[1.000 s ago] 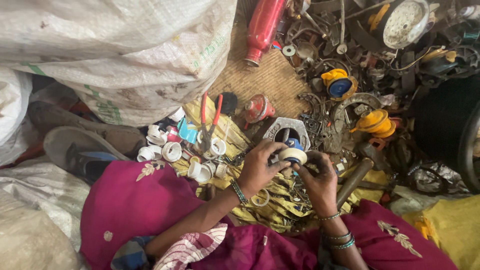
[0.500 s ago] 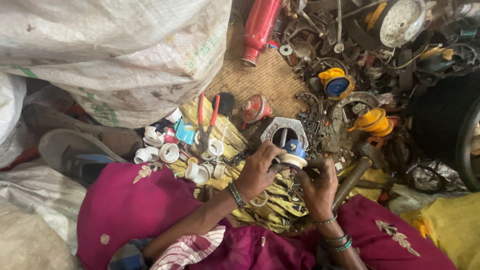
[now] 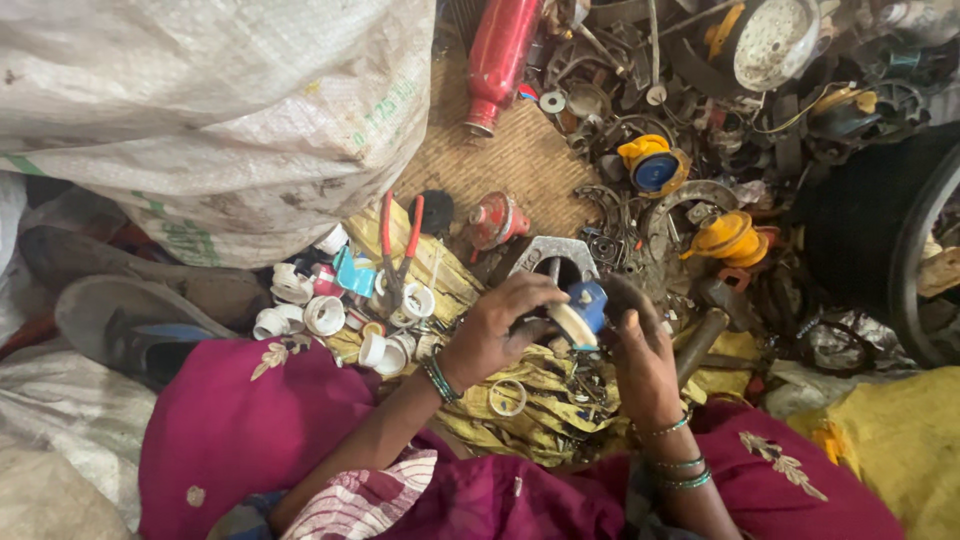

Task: The person sits on the floor and uses a hammer and a metal fixture to press and shape a small blue and white plastic component. They repeatedly position the part in the fixture and strike it with the hammer to adjust its form.

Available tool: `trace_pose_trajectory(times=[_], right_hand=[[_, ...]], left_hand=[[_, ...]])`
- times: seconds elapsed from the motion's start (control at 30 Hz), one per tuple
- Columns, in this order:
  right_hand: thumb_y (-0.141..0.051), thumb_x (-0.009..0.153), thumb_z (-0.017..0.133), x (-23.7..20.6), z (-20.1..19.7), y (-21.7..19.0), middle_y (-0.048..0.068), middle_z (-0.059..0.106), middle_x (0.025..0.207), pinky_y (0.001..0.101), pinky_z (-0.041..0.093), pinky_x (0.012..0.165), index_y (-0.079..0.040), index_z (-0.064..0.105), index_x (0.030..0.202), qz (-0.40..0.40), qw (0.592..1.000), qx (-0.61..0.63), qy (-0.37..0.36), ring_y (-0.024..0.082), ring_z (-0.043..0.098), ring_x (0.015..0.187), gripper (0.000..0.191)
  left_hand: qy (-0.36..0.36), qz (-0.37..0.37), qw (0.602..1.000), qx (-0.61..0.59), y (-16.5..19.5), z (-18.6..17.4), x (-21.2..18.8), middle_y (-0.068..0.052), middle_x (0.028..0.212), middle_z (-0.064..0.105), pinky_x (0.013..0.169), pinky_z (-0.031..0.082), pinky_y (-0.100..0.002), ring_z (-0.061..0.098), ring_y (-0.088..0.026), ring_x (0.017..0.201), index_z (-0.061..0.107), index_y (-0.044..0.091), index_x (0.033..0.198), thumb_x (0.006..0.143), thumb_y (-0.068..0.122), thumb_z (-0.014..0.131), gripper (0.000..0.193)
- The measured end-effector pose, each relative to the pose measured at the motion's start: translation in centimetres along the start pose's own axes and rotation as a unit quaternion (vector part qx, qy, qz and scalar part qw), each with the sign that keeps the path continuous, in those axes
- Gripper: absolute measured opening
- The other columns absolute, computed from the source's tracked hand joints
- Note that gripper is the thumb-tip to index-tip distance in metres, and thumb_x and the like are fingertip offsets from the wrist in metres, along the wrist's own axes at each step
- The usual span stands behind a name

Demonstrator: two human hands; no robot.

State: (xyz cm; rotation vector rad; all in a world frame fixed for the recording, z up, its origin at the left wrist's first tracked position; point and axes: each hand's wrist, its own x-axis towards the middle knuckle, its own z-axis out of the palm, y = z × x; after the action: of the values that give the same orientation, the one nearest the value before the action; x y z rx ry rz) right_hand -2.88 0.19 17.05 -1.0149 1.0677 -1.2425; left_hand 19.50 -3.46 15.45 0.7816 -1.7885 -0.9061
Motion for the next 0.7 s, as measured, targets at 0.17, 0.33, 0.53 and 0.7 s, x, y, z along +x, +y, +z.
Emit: trace_pose_trajectory(times=[0.17, 0.33, 0.53, 0.7], right_hand=[[-0.036, 0.097, 0.068, -0.4, -0.7, 0.9, 0.014, 0.059, 0.14, 0.0364, 0.046, 0.11, 0.004, 0.046, 0.151, 0.076, 0.985, 0.128, -0.083, 0.022, 0.058, 0.128, 0.071], [-0.027, 0.091, 0.077, -0.5, -2.0, 2.7, 0.013, 0.066, 0.132, 0.0344, 0.051, 0.101, 0.005, 0.055, 0.142, 0.067, 0.997, 0.046, -0.018, 0.02, 0.062, 0.119, 0.064], [-0.016, 0.08, 0.086, -0.2, -1.7, 2.6, 0.009, 0.069, 0.126, 0.032, 0.056, 0.1, 0.003, 0.059, 0.136, 0.004, 0.999, -0.036, 0.014, 0.017, 0.067, 0.113, 0.065], [-0.012, 0.077, 0.087, -0.4, -0.5, 1.6, 0.007, 0.068, 0.124, 0.0305, 0.058, 0.092, 0.002, 0.057, 0.135, -0.01, 0.998, -0.068, -0.001, 0.015, 0.066, 0.108, 0.067]], left_hand=[[-0.016, 0.024, 1.0, -0.009, 0.6, 0.8, -0.3, -0.009, 0.129, 0.063, 0.107, 0.058, -0.037, 0.066, -0.027, 0.124, 0.063, 0.014, 0.131, 0.087, 0.005, 0.079, 0.048], [-0.053, -0.035, 0.997, -0.032, 0.9, 0.3, 0.1, -0.009, 0.136, 0.064, 0.108, 0.059, -0.036, 0.067, -0.026, 0.126, 0.063, 0.016, 0.137, 0.089, 0.002, 0.073, 0.051], [-0.076, -0.03, 0.995, -0.052, 1.0, -0.5, 0.3, -0.01, 0.14, 0.064, 0.114, 0.053, -0.041, 0.066, -0.028, 0.131, 0.057, 0.018, 0.146, 0.103, 0.017, 0.066, 0.044], [-0.026, -0.021, 0.999, 0.022, 0.9, 0.6, 0.0, -0.009, 0.128, 0.069, 0.105, 0.056, -0.039, 0.068, -0.027, 0.119, 0.069, 0.017, 0.132, 0.093, 0.027, 0.078, 0.041]])
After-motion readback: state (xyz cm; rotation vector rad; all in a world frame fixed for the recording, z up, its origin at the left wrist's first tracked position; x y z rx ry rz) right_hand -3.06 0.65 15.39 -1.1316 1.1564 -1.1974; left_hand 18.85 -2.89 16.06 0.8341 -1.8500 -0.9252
